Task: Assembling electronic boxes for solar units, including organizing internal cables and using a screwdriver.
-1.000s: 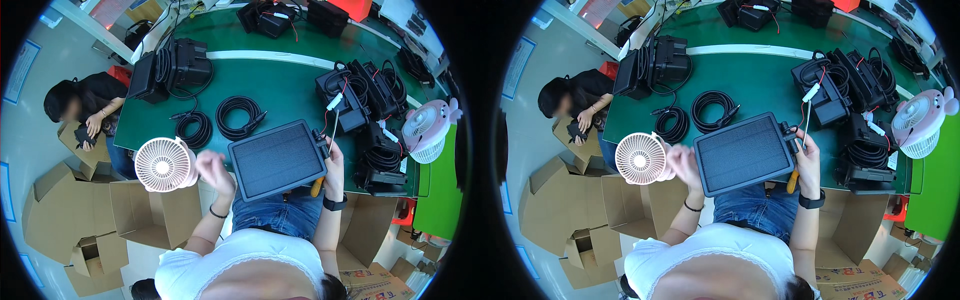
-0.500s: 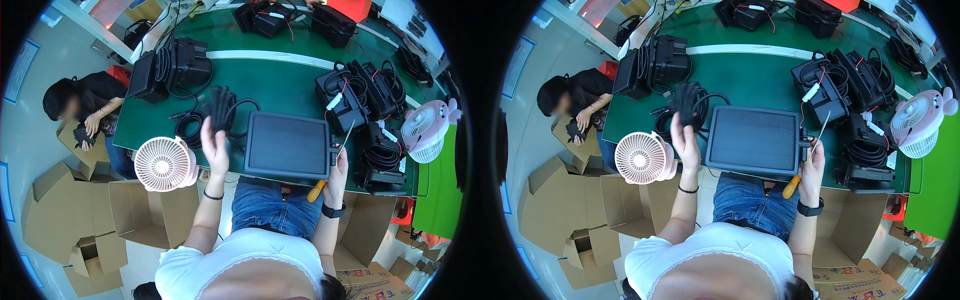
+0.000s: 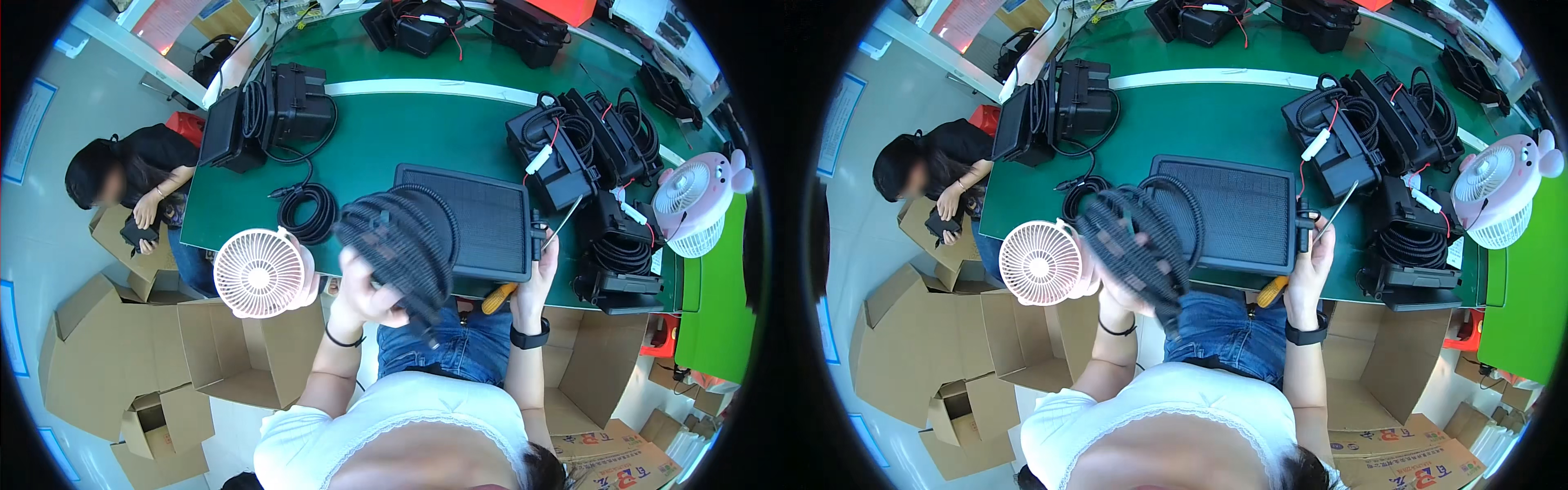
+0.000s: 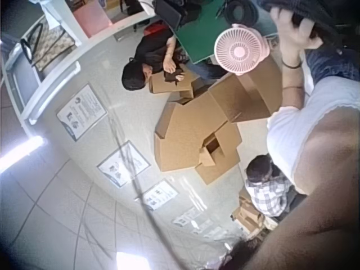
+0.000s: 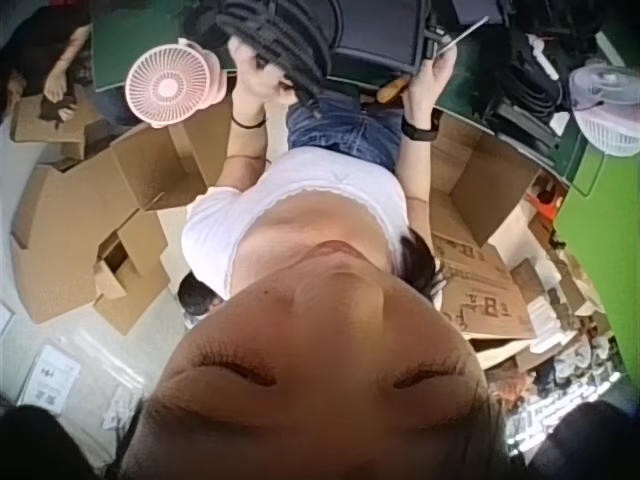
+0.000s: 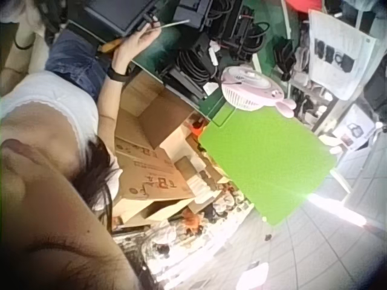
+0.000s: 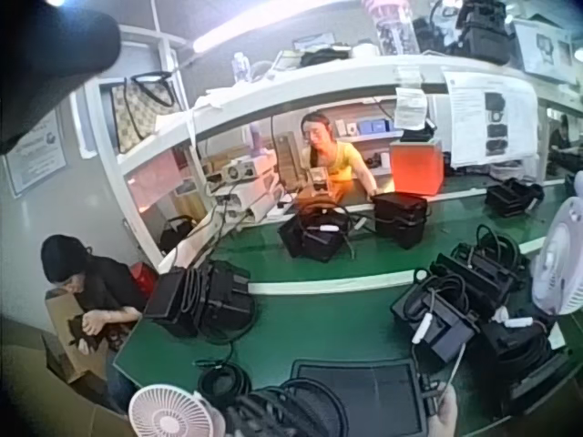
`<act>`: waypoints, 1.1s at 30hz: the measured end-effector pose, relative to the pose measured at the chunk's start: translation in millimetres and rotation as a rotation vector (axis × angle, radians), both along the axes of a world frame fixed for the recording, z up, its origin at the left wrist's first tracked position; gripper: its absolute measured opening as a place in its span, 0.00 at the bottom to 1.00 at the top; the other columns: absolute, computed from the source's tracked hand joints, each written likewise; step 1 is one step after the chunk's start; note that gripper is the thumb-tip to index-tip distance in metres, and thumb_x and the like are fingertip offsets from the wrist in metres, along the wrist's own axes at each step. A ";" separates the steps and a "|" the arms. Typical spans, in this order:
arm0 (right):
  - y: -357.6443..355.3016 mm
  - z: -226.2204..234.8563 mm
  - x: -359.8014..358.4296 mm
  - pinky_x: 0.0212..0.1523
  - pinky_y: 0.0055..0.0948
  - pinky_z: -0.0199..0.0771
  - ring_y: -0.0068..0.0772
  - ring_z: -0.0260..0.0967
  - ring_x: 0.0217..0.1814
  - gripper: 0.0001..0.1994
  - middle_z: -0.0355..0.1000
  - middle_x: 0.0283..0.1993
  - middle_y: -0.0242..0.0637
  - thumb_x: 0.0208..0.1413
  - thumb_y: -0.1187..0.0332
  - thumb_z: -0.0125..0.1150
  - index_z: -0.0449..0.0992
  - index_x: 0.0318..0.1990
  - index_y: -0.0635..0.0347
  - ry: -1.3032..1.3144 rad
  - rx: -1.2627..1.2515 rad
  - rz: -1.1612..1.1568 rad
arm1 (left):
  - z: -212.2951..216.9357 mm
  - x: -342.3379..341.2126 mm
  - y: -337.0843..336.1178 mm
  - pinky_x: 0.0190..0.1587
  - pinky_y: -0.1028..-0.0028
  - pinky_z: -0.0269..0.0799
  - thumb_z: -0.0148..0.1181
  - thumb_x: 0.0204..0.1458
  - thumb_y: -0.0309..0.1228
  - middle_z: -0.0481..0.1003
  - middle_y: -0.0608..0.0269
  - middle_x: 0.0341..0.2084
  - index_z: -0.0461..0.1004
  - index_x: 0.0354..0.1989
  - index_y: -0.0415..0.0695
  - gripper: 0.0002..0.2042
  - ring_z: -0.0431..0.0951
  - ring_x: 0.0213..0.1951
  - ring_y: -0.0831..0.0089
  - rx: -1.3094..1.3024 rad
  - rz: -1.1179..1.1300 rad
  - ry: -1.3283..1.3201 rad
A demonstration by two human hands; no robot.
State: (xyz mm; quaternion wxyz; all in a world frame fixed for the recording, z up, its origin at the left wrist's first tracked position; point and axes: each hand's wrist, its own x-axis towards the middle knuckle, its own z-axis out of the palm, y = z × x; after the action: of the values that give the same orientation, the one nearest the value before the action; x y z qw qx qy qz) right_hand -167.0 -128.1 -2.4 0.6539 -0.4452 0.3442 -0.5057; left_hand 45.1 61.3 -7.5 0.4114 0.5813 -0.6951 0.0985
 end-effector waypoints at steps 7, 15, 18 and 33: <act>-9.5 -3.6 -5.9 0.50 0.15 0.66 0.15 0.65 0.50 0.10 0.67 0.50 0.28 0.68 0.72 0.49 0.65 0.55 0.58 0.031 0.024 0.110 | 94.5 -11.1 -40.0 0.54 0.52 0.64 0.68 0.37 0.39 0.72 0.49 0.48 0.74 0.41 0.40 0.22 0.67 0.57 0.48 0.312 0.146 -0.052; -9.2 18.9 9.3 0.14 0.09 0.50 0.05 0.56 0.20 0.14 0.70 0.40 0.24 0.69 0.70 0.45 0.65 0.60 0.54 0.100 0.057 0.049 | 55.8 -21.7 -48.1 0.50 0.55 0.67 0.64 0.29 0.30 0.77 0.63 0.31 0.78 0.27 0.43 0.12 0.75 0.45 0.58 -0.037 0.289 -0.149; -11.6 23.6 9.3 0.17 0.09 0.54 0.05 0.52 0.19 0.21 0.68 0.58 0.29 0.69 0.71 0.41 0.60 0.68 0.52 0.166 0.129 0.079 | 52.5 -20.7 -53.2 0.53 0.62 0.68 0.67 0.39 0.27 0.83 0.67 0.39 0.85 0.34 0.46 0.11 0.79 0.47 0.63 -0.055 0.378 -0.116; -1.7 -14.8 18.4 0.14 0.09 0.48 0.05 0.46 0.17 0.20 0.66 0.64 0.38 0.68 0.69 0.46 0.62 0.66 0.61 -0.051 0.171 0.189 | 62.1 -3.7 -72.6 0.46 0.69 0.74 0.68 0.38 0.18 0.82 0.63 0.32 0.83 0.31 0.42 0.09 0.81 0.39 0.66 -0.293 0.546 0.363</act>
State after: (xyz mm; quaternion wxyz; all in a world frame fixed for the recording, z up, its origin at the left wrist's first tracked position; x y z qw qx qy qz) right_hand -148.6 -129.8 -17.2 0.7428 -0.4051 0.3258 -0.4218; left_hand 41.4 -11.4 54.6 0.5656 0.6883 -0.4085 0.1986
